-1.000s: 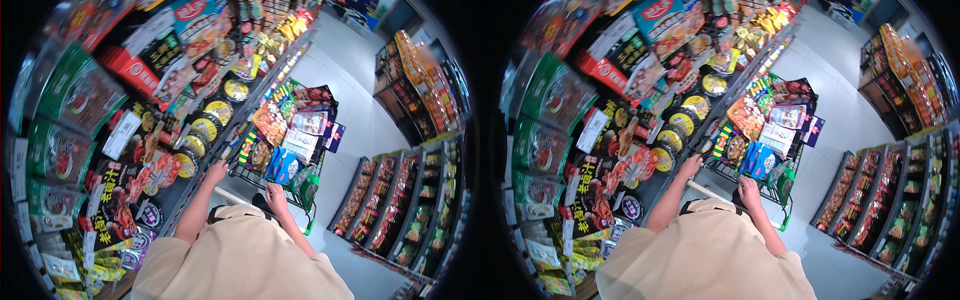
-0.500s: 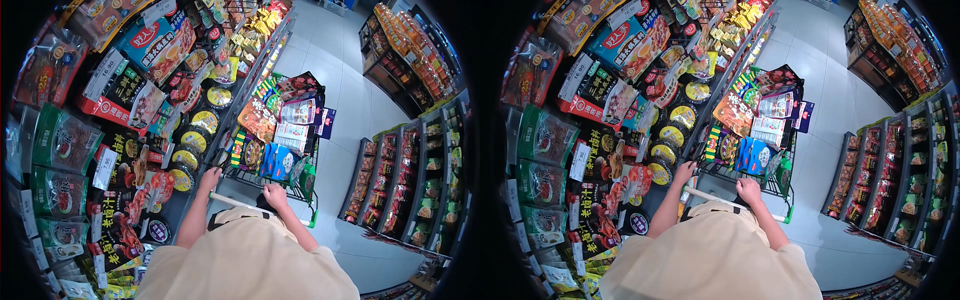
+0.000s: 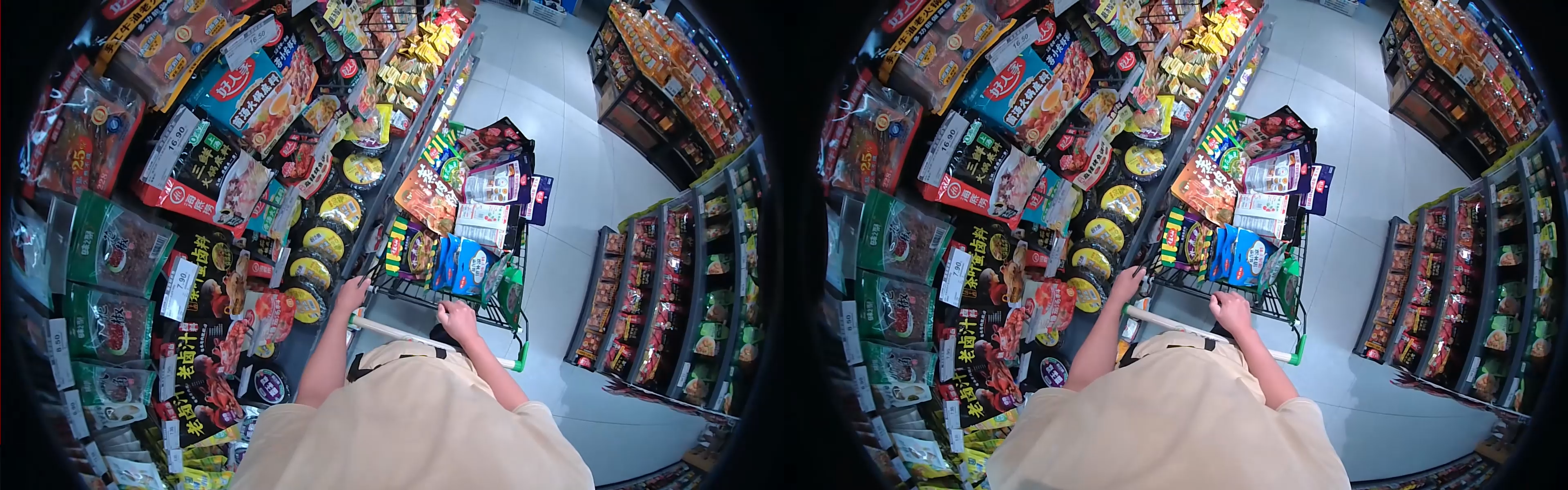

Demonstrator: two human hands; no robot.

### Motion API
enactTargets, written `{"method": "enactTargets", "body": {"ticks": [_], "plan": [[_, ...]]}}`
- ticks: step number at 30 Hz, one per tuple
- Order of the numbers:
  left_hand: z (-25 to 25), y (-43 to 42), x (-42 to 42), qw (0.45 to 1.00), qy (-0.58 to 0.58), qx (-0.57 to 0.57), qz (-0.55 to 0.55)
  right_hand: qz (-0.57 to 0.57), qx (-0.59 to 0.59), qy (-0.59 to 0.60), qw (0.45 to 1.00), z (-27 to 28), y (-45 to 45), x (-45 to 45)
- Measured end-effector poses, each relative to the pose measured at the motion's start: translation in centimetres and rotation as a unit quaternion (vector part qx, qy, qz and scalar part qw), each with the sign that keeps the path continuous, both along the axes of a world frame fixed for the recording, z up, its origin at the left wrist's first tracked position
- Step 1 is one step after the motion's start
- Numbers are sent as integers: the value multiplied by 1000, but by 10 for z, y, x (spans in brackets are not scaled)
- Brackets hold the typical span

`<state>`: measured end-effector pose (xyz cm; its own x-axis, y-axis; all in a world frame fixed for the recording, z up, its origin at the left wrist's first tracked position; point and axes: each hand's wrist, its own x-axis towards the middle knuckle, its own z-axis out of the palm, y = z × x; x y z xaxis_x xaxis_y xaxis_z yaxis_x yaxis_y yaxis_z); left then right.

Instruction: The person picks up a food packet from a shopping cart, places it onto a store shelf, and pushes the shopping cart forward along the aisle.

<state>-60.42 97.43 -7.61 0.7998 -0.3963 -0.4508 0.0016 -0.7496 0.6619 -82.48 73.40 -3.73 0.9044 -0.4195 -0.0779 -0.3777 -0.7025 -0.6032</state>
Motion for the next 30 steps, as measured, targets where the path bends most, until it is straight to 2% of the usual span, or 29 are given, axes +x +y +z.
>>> {"method": "enactTargets", "body": {"ticks": [5, 7, 15, 18, 20, 23, 28, 30], "plan": [[-9, -1, 1, 1000, -6, 4, -5, 47, 41, -26, 998, -1, -13, -12], [-11, -3, 1, 1000, -12, 9, -10, 77, -16, -69, 995, -5, -19, -25], [-3, -22, 13, 999, -31, 22, -5, 72, -45, -83, 993, -17, -49, -23], [0, -30, 12, 998, -31, 47, -4, 88, -73, -69, 991, -24, -61, -18], [1, -35, 11, 998, -35, 49, -1, 107, -88, 1, 990, -27, -69, -12], [1, -45, 11, 996, -39, 75, 15, 84, -80, 28, 993, -33, -78, -1], [13, -66, 19, 992, -20, 118, 38, 54, -69, 13, 996, -37, -92, 11], [26, -73, 20, 989, 26, 131, 56, 49, -69, 19, 996, -38, -94, 13]]}}
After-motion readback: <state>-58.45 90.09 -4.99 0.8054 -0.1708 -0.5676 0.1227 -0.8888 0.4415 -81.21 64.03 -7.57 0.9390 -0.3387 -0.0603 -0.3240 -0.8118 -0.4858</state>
